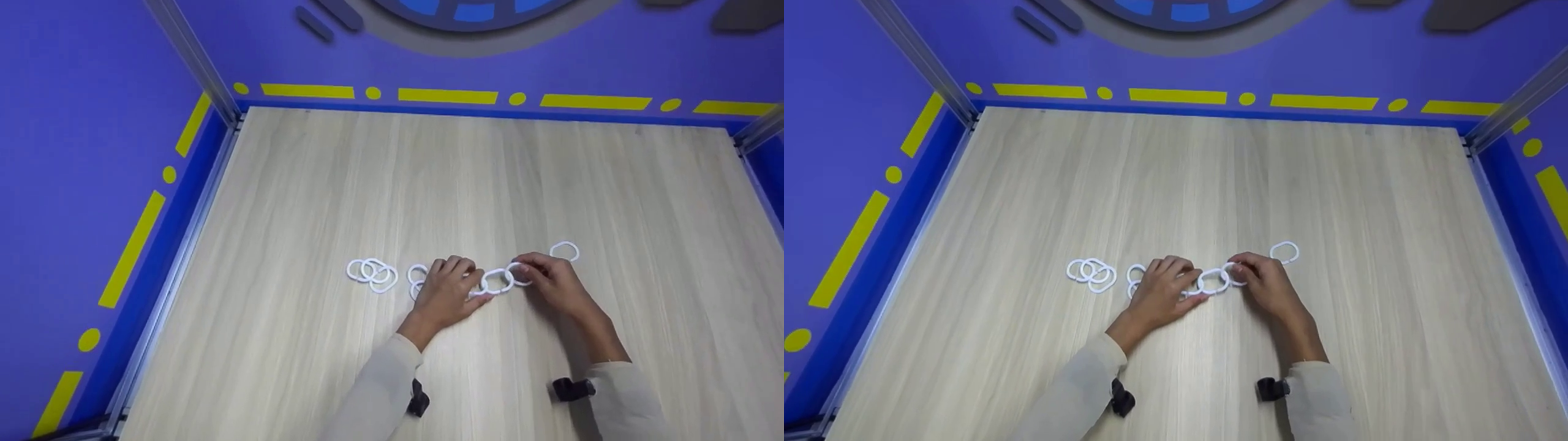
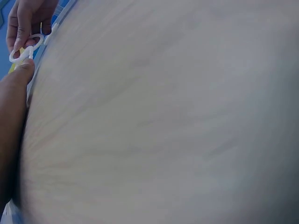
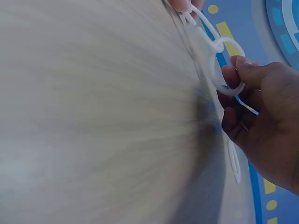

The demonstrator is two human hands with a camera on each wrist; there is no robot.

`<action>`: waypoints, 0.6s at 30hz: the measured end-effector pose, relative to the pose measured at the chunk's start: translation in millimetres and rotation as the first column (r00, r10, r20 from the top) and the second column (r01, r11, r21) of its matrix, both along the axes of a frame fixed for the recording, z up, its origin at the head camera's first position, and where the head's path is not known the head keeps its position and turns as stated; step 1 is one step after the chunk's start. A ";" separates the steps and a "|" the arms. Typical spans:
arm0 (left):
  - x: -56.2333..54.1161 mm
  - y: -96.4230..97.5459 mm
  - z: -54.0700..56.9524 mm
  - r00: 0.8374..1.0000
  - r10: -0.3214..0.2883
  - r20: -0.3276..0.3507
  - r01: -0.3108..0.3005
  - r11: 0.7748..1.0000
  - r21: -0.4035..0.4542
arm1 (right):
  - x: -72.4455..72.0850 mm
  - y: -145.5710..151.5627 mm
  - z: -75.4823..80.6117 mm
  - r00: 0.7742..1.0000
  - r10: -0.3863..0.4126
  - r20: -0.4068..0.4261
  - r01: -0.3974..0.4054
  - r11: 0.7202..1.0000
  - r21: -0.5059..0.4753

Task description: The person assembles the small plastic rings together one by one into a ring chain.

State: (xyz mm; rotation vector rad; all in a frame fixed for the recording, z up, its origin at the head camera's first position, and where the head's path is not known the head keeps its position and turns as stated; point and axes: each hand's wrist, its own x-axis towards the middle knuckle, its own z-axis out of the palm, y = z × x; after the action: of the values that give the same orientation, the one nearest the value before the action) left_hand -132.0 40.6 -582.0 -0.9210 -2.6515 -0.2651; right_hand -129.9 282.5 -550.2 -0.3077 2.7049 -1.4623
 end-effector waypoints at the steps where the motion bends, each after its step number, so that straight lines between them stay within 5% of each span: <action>1: 1.3 -0.6 -0.5 1.000 0.003 0.001 -0.003 1.000 -0.007 | 0.2 0.2 -0.6 1.000 0.021 -0.005 -0.021 1.000 0.021; 10: 3.0 -1.4 0.1 0.999 0.017 0.041 -0.014 0.997 -0.069 | -5.7 4.8 7.9 0.998 0.051 -0.037 -0.044 0.984 0.174; 18: -0.3 -1.3 6.3 0.994 0.030 0.103 -0.026 0.999 -0.044 | -9.3 12.1 17.5 0.996 0.046 -0.078 -0.032 0.984 0.174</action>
State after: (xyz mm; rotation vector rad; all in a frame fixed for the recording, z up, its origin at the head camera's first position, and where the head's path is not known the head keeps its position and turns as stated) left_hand -132.3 39.3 -575.8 -0.9059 -2.7728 -0.2570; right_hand -139.2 294.6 -532.7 -0.4168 2.8480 -1.2204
